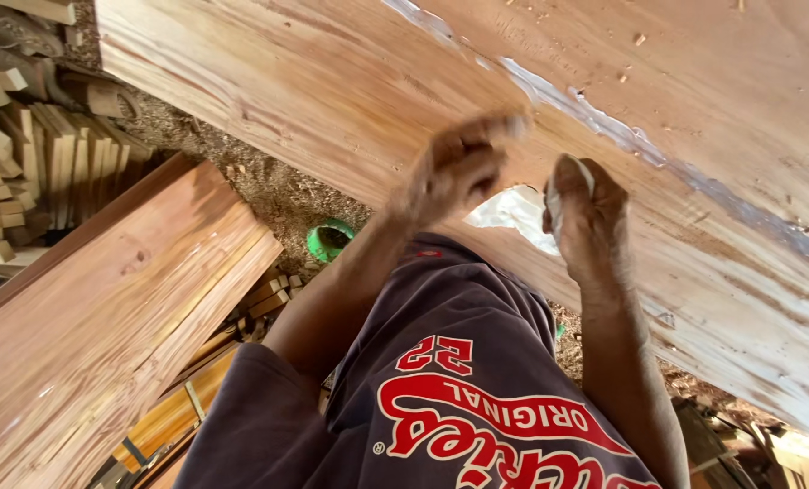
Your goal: The person applies a white adhesive along the seam of a large wooden board using a white tube. They squeeze the tube to dispense glue and then use their finger to spread it along the joint. The person works along the length of the seam, ensuring coverage.
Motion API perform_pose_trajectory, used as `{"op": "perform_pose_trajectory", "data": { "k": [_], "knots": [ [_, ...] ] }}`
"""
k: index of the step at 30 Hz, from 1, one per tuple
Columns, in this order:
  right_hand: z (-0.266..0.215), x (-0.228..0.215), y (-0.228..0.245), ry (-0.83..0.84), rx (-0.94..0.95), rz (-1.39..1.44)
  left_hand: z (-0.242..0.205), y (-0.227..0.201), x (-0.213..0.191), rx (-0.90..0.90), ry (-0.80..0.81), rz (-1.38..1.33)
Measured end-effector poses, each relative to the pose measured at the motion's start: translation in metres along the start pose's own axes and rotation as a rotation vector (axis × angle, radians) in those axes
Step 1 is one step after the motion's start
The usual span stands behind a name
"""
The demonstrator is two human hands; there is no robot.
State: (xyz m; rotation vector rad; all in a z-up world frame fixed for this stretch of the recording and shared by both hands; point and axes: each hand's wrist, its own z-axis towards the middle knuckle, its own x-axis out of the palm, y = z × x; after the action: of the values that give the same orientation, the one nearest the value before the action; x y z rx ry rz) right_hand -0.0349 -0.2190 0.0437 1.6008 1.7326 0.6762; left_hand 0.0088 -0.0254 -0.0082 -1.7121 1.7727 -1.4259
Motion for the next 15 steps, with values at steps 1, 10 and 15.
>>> {"op": "perform_pose_trajectory", "data": {
  "k": [1,10,15],
  "knots": [
    [-0.002,-0.001,0.001,-0.018,0.008,0.019,0.007,0.008,-0.010,0.006,-0.032,0.131],
    [-0.021,-0.014,0.011,0.025,0.128,-0.096,0.045,0.062,-0.014,-0.286,-0.204,0.951],
    [-0.024,-0.017,0.007,0.009,0.138,-0.091,0.048,0.073,-0.021,-0.229,-0.100,1.288]
  ]
}}
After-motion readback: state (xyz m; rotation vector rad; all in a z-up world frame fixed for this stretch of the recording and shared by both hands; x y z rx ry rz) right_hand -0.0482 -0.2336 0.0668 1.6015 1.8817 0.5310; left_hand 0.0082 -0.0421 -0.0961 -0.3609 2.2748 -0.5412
